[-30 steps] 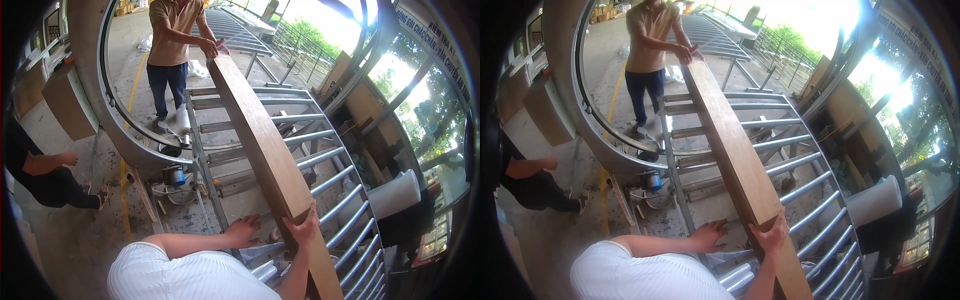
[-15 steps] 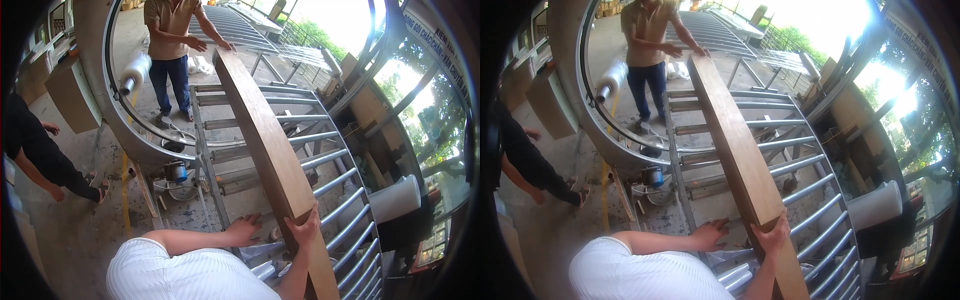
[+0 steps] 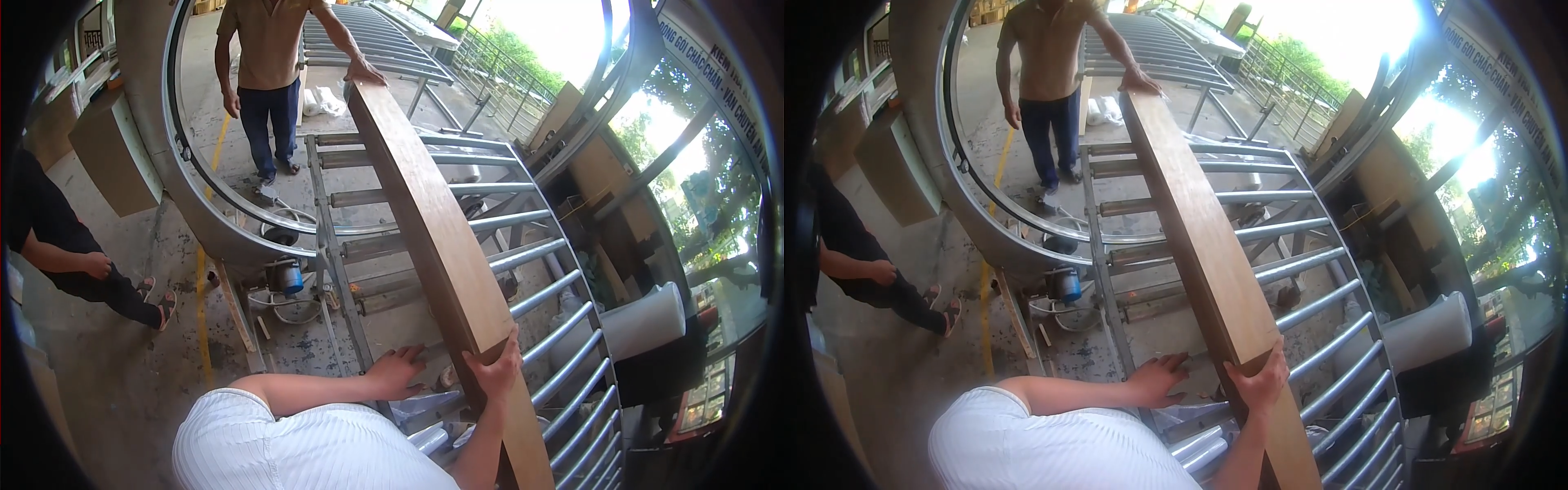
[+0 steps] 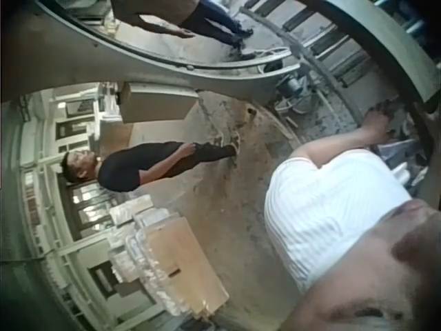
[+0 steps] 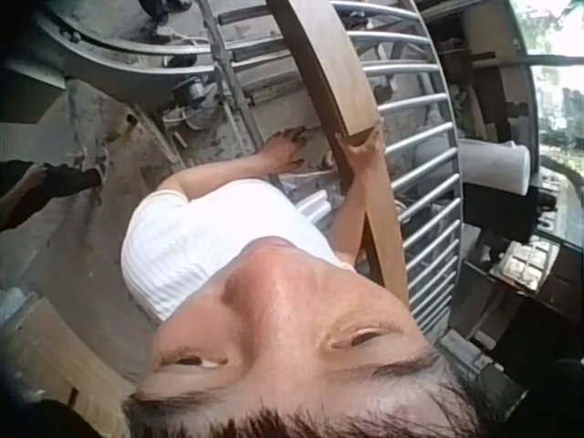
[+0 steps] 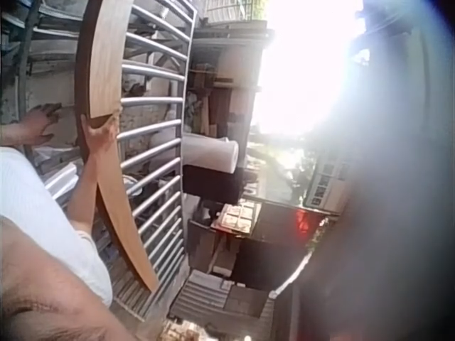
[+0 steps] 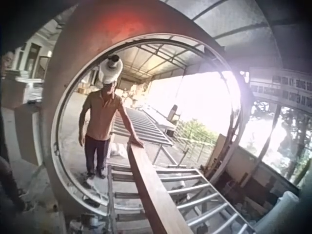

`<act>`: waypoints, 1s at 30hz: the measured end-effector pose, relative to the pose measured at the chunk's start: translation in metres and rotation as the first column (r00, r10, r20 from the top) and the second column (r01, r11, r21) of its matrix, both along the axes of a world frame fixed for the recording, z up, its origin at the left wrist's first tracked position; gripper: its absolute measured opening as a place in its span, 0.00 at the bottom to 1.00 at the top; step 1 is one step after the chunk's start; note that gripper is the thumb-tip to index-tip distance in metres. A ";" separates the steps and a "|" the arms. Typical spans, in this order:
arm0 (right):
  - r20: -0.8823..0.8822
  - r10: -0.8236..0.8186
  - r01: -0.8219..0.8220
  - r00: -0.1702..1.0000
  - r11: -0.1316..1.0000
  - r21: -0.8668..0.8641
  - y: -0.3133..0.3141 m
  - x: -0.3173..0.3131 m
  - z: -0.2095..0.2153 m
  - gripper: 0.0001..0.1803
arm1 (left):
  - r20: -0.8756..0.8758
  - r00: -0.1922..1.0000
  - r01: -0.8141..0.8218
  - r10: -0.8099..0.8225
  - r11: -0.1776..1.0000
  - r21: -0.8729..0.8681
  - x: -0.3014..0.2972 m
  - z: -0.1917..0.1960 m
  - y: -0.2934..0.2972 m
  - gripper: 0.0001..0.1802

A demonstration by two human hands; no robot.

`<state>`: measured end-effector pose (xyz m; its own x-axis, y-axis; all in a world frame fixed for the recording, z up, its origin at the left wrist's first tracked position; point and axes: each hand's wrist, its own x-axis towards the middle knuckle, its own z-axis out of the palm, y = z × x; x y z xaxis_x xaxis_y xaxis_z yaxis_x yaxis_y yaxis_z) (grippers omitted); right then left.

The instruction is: Moving and placing wooden planks onto a roller conveyor machine.

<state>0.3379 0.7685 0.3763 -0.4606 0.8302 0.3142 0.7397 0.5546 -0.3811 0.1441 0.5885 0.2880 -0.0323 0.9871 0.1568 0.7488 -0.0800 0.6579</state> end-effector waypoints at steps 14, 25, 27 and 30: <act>-0.031 0.017 -0.017 0.999 1.000 0.007 0.010 -0.023 -0.003 0.74 | -0.001 1.000 -0.008 0.008 1.000 -0.011 0.000 0.005 -0.001 0.28; -0.087 0.119 -0.114 0.989 0.992 0.059 0.032 -0.079 -0.004 0.70 | 0.007 1.000 -0.004 0.004 1.000 0.014 -0.001 0.002 -0.002 0.29; -0.108 0.147 -0.139 0.983 0.988 0.073 0.028 -0.075 -0.002 0.69 | 0.015 1.000 -0.009 0.009 1.000 0.017 -0.001 -0.001 -0.003 0.28; -0.018 0.143 -0.143 0.990 0.990 0.000 0.011 -0.030 0.005 0.66 | 0.037 0.999 -0.016 0.015 0.999 0.043 -0.001 -0.004 -0.003 0.29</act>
